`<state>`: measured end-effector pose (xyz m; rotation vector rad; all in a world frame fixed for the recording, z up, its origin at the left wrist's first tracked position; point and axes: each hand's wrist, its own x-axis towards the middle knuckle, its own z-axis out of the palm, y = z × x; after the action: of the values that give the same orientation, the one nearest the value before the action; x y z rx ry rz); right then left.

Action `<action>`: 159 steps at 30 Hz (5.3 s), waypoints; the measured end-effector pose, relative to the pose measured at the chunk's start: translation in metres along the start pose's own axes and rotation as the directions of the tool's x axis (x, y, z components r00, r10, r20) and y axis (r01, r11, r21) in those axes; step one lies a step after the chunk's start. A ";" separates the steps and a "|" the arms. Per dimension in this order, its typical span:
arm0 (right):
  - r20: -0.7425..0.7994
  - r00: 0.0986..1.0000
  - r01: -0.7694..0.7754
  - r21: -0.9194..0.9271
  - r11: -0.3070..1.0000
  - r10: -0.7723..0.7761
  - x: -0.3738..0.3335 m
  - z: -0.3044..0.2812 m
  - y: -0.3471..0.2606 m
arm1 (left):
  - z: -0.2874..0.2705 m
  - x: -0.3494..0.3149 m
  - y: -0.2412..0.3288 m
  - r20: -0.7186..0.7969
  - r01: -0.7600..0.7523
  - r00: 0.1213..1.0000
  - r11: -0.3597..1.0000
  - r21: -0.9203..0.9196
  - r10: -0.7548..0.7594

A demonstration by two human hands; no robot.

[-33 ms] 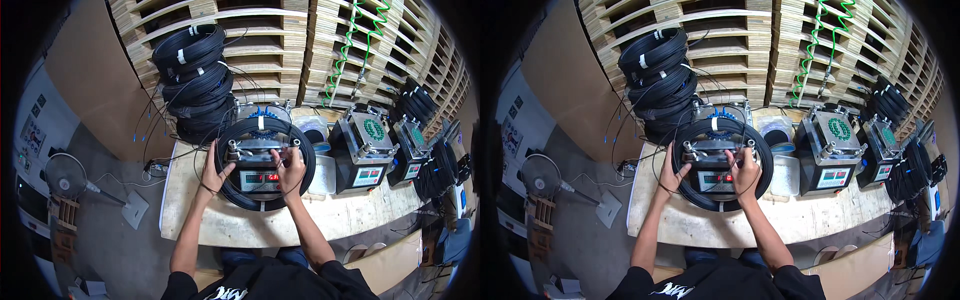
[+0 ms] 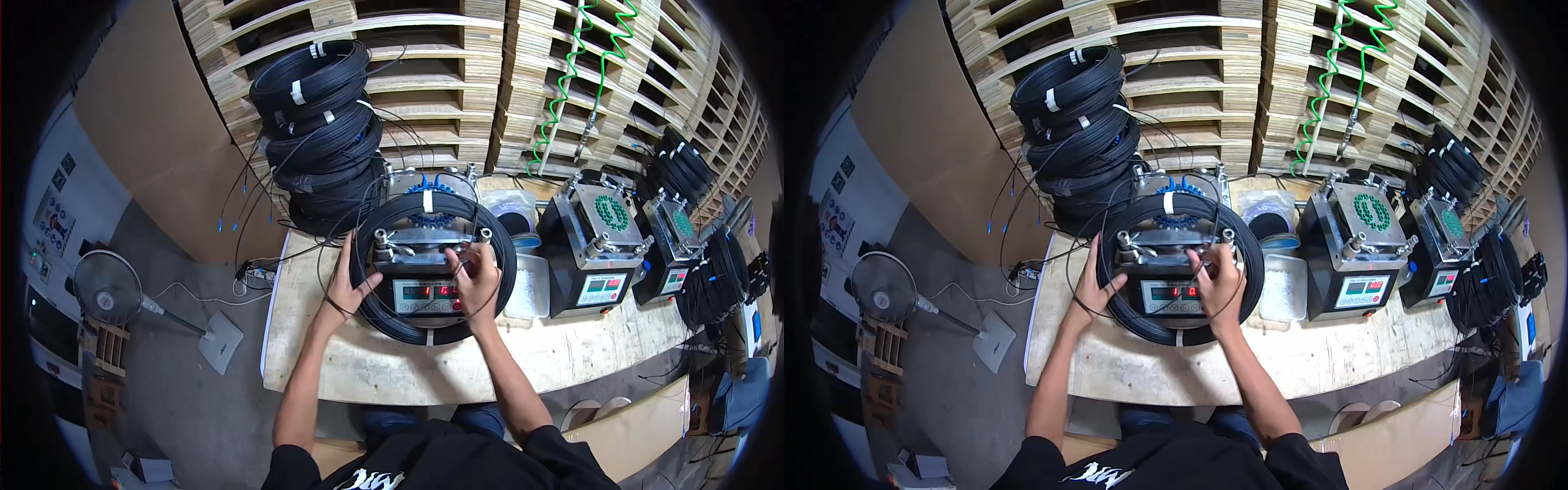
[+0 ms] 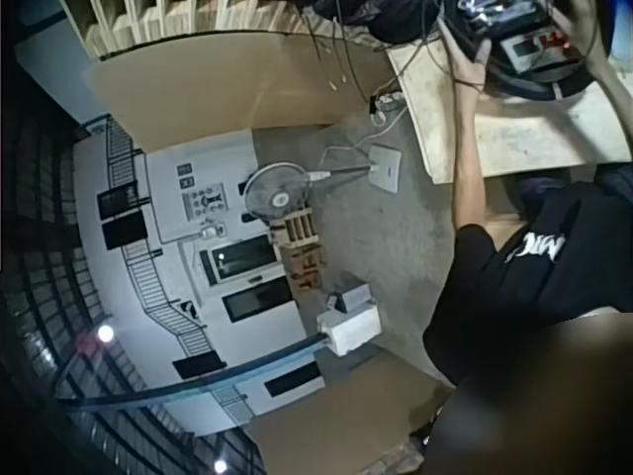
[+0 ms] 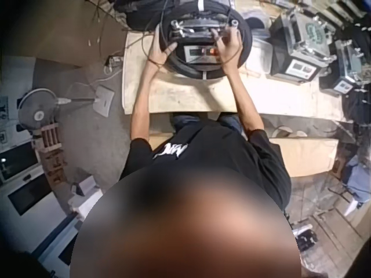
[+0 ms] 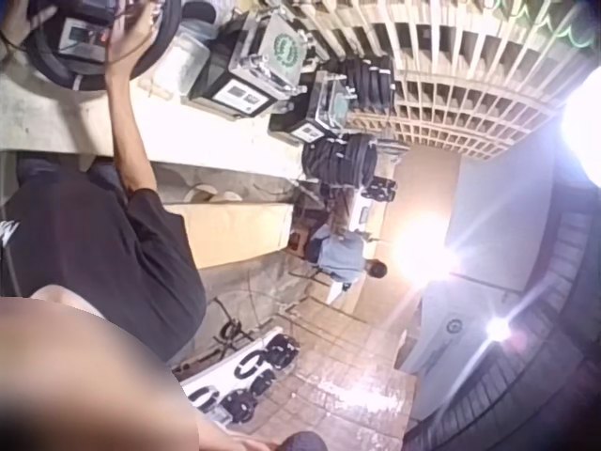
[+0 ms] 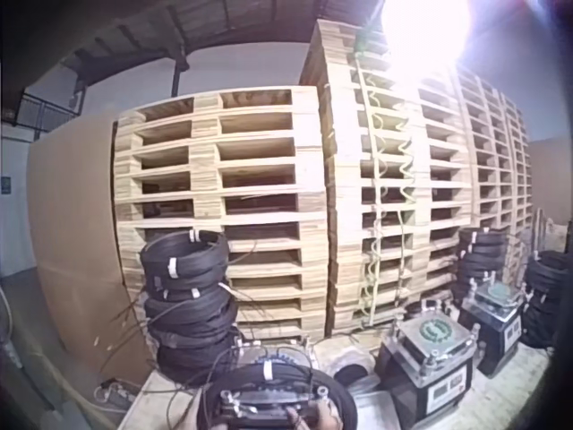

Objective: The worker prepares a fiber optic cable spool, inserts the connectors into a polishing machine, applies liquid, and runs the machine.

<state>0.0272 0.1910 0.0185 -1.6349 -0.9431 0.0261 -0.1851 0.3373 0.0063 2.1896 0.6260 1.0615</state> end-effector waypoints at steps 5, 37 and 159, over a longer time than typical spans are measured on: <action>0.556 0.823 -0.430 0.483 0.762 0.112 -0.009 -0.077 0.033 | -0.116 -0.028 -0.052 0.580 0.462 0.698 0.883 0.083 -0.420; 0.899 0.306 0.383 -0.417 0.824 0.313 0.264 0.038 -0.035 | 0.034 0.251 0.049 0.699 -0.368 0.713 0.818 0.443 -0.058; 0.640 0.585 0.673 -0.041 0.738 -0.498 0.165 -0.047 -0.122 | -0.053 0.177 0.120 0.403 -0.498 0.819 0.854 0.148 0.408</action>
<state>0.0935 0.2465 0.2106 -1.4931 -2.0574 -0.0659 -0.1110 0.3845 0.2082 2.7556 0.0560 0.7931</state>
